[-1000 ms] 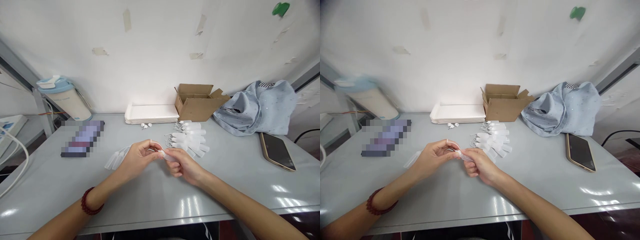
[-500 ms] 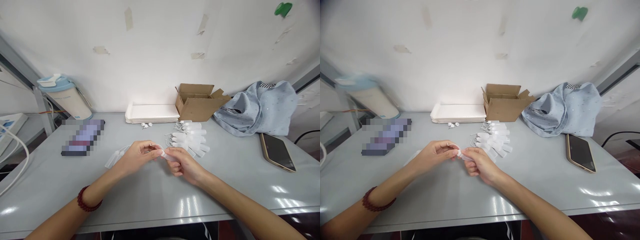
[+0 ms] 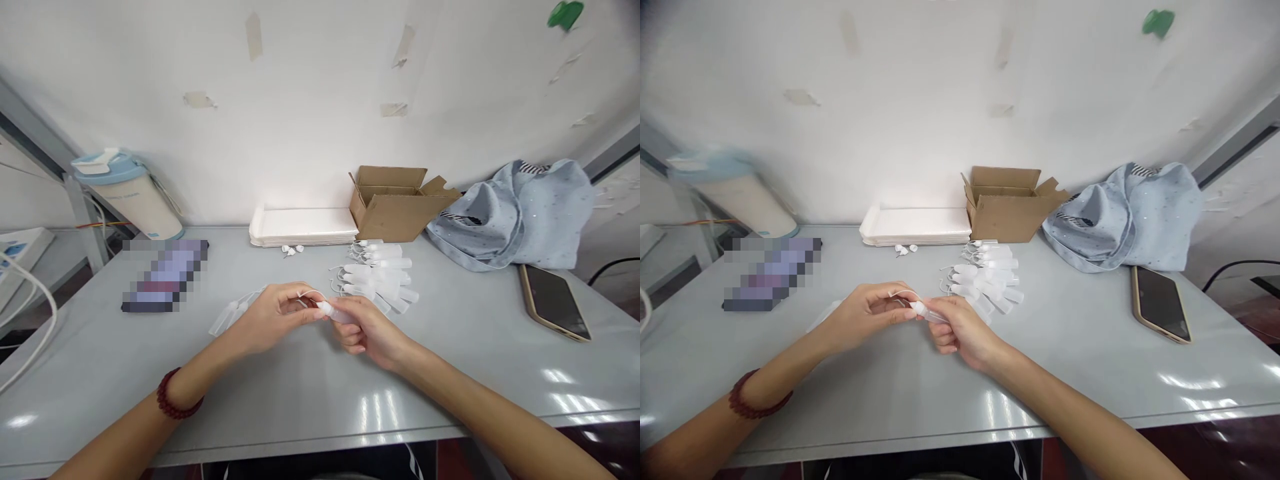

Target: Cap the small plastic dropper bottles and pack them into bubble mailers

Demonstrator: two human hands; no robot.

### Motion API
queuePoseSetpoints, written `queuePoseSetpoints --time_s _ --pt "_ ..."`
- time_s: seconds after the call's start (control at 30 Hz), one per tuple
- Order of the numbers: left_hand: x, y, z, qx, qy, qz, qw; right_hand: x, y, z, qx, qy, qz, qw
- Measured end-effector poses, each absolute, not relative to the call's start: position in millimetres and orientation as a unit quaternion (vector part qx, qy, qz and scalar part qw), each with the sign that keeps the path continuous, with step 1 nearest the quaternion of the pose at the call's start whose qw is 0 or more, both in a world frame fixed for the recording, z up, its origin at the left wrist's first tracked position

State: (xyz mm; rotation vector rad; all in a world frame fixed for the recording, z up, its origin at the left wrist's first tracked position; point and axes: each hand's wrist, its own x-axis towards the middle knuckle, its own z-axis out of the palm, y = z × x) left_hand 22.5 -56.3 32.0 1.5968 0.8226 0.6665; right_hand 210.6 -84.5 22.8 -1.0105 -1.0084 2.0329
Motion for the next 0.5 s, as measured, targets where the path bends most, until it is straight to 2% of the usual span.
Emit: queuePoseSetpoints --time_s 0.2,0.5 --pt "20.0 -54.6 32.3 0.718 0.36 0.272 0.53 210.4 -84.4 21.7 -0.385 -0.386 0.773 0.324" --pt "23.9 -58.7 36.6 0.7 0.396 0.247 0.54 208.9 -85.9 19.7 -0.397 -0.397 0.759 0.329"
